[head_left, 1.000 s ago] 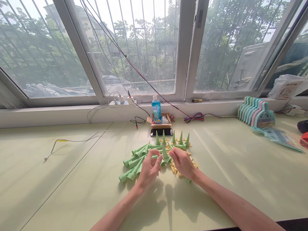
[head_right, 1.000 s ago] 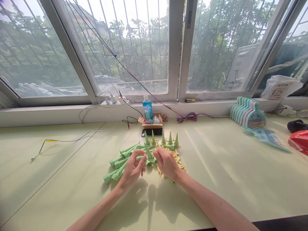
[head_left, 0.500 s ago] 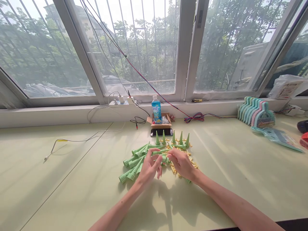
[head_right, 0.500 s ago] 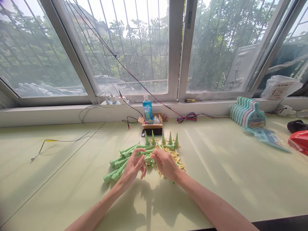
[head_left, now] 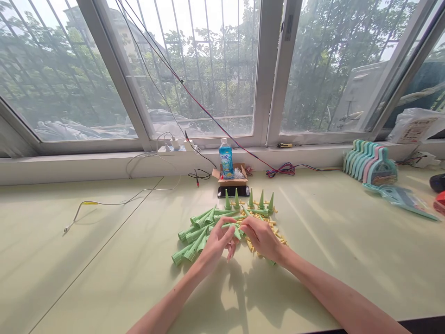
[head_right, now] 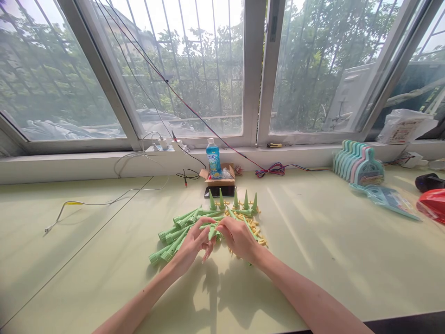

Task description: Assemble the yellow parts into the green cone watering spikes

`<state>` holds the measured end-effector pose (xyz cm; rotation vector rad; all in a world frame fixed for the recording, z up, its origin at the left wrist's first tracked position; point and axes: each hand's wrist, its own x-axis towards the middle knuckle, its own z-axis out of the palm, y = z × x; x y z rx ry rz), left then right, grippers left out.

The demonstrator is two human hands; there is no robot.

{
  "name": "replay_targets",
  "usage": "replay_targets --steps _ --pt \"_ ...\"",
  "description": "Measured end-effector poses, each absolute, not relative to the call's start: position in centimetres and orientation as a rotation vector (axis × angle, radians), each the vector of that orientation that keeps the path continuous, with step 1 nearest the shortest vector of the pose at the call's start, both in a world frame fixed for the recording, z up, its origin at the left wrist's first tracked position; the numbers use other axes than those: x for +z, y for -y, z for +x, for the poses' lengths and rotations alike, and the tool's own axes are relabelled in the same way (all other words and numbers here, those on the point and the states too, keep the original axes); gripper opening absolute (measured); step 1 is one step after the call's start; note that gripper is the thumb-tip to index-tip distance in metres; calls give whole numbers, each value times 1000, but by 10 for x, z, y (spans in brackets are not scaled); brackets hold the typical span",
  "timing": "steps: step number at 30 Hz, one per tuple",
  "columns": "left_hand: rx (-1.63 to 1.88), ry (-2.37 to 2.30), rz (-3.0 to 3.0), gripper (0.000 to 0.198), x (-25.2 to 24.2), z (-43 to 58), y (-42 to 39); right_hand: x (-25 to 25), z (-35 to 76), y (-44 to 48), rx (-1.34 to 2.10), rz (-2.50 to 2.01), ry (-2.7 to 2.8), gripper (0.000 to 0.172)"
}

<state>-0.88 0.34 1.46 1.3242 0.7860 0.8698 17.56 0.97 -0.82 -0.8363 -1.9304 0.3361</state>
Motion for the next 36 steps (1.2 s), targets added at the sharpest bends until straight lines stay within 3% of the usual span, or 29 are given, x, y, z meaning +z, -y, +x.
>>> replay_targets --steps 17,32,36 --pt "998 -941 1833 34 8 -9 4 -14 176 -13 353 -960 1990 37" --pt "1104 -876 1492 33 10 -5 -3 -11 175 -10 360 -957 1821 33" --pt "992 -862 1422 56 10 -6 -4 -10 175 -10 336 -924 1809 30"
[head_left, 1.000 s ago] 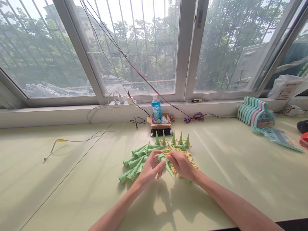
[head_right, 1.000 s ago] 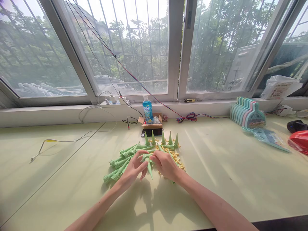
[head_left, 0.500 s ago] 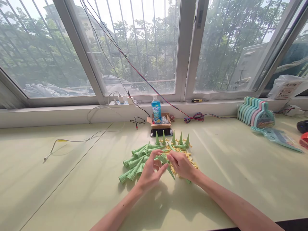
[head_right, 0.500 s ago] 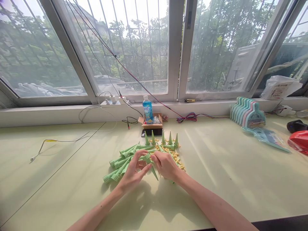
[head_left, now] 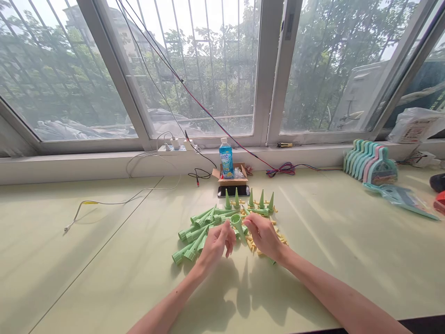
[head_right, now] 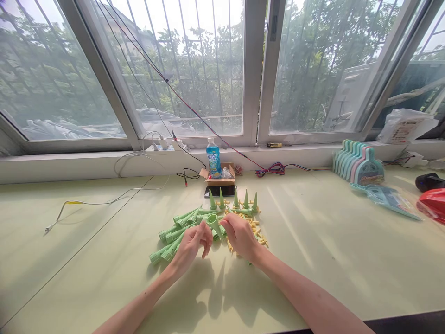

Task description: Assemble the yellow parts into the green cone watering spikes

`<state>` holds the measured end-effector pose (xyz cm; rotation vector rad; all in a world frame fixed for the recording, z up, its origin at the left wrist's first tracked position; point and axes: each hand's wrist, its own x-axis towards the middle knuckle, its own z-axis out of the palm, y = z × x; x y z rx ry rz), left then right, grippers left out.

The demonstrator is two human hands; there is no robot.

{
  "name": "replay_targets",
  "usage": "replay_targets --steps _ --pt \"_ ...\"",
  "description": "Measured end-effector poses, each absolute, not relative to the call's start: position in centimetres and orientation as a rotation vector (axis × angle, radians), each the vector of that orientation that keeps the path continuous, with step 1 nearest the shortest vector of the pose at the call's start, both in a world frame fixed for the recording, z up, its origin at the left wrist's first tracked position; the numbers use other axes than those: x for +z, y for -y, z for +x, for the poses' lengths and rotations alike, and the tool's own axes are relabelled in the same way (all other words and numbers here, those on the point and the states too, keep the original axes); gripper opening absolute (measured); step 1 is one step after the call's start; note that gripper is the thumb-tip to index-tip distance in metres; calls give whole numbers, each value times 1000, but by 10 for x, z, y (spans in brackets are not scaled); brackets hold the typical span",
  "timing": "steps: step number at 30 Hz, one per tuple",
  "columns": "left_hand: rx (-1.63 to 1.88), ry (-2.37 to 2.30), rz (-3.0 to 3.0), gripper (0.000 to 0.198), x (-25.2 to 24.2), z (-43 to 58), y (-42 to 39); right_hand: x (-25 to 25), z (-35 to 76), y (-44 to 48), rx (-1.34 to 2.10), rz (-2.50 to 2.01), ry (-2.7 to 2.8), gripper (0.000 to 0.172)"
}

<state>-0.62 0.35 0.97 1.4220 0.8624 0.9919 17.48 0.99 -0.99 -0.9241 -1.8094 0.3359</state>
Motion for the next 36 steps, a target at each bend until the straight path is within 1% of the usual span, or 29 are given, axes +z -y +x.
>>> replay_targets --steps 4,7,19,27,30,34,36 --pt "800 -793 1316 76 10 -7 -6 -8 175 -9 298 -873 1839 28" --pt "720 -746 1246 81 8 -7 -8 -7 175 -8 275 -832 1893 28" --pt "708 -692 1235 69 8 -9 -7 -9 177 -9 329 -843 1911 32" --pt "763 -657 1265 61 7 -10 -7 -6 176 -7 331 -833 1902 33" --pt "779 -663 1309 56 11 -10 -6 -6 176 -6 359 -833 1905 36" --pt "813 -715 1415 44 16 -10 -4 -8 175 -7 333 -894 1892 41" --pt "830 -751 1475 43 17 -10 -3 -9 175 -8 309 -925 1891 42"
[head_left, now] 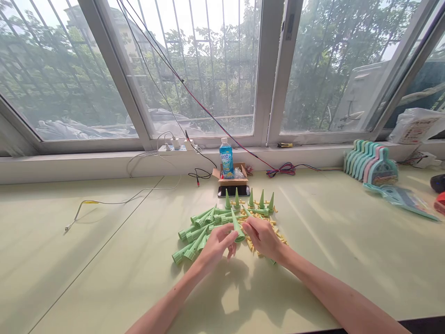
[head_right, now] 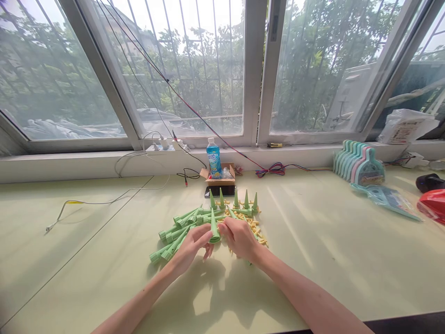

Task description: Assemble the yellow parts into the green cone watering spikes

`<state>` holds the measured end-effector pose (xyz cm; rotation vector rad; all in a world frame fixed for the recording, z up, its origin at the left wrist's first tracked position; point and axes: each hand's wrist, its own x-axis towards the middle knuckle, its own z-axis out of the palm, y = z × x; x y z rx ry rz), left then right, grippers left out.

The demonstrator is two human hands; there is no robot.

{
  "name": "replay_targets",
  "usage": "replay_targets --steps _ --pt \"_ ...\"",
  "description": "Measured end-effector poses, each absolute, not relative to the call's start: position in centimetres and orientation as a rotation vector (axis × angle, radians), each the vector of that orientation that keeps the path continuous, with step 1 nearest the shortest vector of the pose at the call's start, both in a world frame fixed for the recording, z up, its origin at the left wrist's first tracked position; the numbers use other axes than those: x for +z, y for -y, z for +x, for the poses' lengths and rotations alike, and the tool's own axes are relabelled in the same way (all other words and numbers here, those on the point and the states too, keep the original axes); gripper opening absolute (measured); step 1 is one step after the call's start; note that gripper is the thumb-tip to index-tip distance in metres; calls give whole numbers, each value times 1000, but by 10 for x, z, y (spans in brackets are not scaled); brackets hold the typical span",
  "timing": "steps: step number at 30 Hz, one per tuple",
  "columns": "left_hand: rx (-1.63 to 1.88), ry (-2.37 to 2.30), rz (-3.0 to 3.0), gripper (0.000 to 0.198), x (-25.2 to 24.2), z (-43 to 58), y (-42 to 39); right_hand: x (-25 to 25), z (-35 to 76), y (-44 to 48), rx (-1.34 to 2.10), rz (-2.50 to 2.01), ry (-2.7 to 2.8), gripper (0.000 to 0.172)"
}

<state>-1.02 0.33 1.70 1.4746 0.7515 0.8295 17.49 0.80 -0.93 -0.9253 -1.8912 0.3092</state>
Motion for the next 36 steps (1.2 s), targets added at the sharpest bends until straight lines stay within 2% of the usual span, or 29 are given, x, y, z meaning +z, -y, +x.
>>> replay_targets --steps 18,29,36 --pt "1026 -912 1911 25 14 -5 2 -12 173 -10 337 -997 1866 41" --pt "1090 -1006 1601 34 8 -5 -1 -8 174 -8 347 -955 1780 37" --pt "992 -986 1502 54 10 -5 -5 -4 174 -7 295 -879 1821 31"
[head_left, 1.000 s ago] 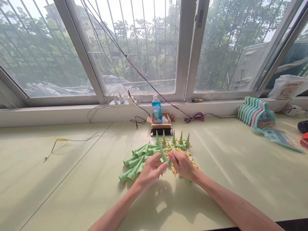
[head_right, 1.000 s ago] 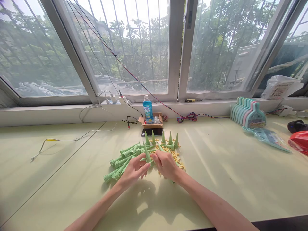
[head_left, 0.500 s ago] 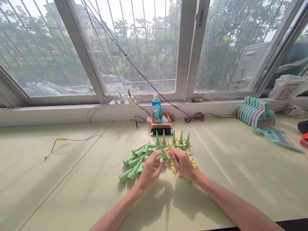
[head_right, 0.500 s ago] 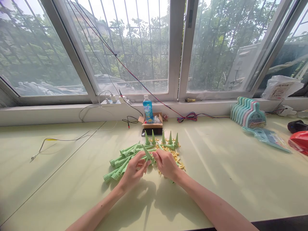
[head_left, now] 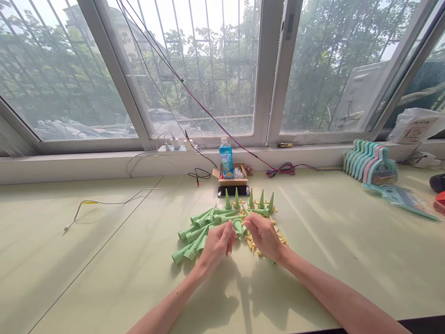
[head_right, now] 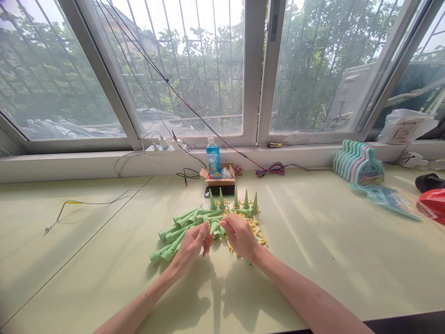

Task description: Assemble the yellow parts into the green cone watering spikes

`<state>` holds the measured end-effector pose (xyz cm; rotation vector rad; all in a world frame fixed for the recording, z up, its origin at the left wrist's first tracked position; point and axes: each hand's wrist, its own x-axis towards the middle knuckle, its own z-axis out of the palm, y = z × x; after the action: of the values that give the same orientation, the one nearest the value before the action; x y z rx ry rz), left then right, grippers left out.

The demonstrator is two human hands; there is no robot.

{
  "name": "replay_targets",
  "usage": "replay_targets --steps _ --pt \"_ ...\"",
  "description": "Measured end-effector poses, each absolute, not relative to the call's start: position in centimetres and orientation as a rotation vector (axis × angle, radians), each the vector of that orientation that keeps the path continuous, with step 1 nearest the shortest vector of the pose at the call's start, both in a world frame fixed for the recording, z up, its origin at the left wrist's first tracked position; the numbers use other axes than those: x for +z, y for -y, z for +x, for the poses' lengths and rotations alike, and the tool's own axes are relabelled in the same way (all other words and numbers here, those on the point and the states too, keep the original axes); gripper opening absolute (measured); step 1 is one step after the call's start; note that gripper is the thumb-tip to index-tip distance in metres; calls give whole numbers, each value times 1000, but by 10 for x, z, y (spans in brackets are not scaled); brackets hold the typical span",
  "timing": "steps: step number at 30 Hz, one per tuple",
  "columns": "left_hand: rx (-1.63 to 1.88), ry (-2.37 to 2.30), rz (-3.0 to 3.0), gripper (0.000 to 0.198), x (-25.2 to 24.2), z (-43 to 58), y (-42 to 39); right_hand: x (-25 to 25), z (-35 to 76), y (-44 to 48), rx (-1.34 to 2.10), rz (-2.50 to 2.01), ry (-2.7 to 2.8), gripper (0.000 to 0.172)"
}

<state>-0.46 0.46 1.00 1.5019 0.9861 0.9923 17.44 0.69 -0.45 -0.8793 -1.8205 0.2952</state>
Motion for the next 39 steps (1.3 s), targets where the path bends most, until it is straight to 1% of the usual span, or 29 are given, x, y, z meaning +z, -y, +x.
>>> replay_targets --steps 4,8,12,16,23,28,39 --pt "812 -887 1372 62 11 -5 -6 -6 175 -8 289 -848 1887 29" --pt "804 -812 1303 51 13 -5 -6 -7 175 -9 302 -852 1903 31" --pt "798 -802 1300 48 13 -6 -7 -7 176 -9 326 -854 1908 32" --pt "806 -804 1356 46 11 -8 -7 -8 177 -10 353 -867 1920 32" --pt "914 -879 1479 32 8 -9 -5 -12 176 -12 371 -916 1951 37" --pt "935 -941 1523 35 7 -8 -3 -11 175 -11 331 -948 1975 38" --pt "983 -982 1618 27 12 -7 1 -11 174 -10 346 -956 1914 39"
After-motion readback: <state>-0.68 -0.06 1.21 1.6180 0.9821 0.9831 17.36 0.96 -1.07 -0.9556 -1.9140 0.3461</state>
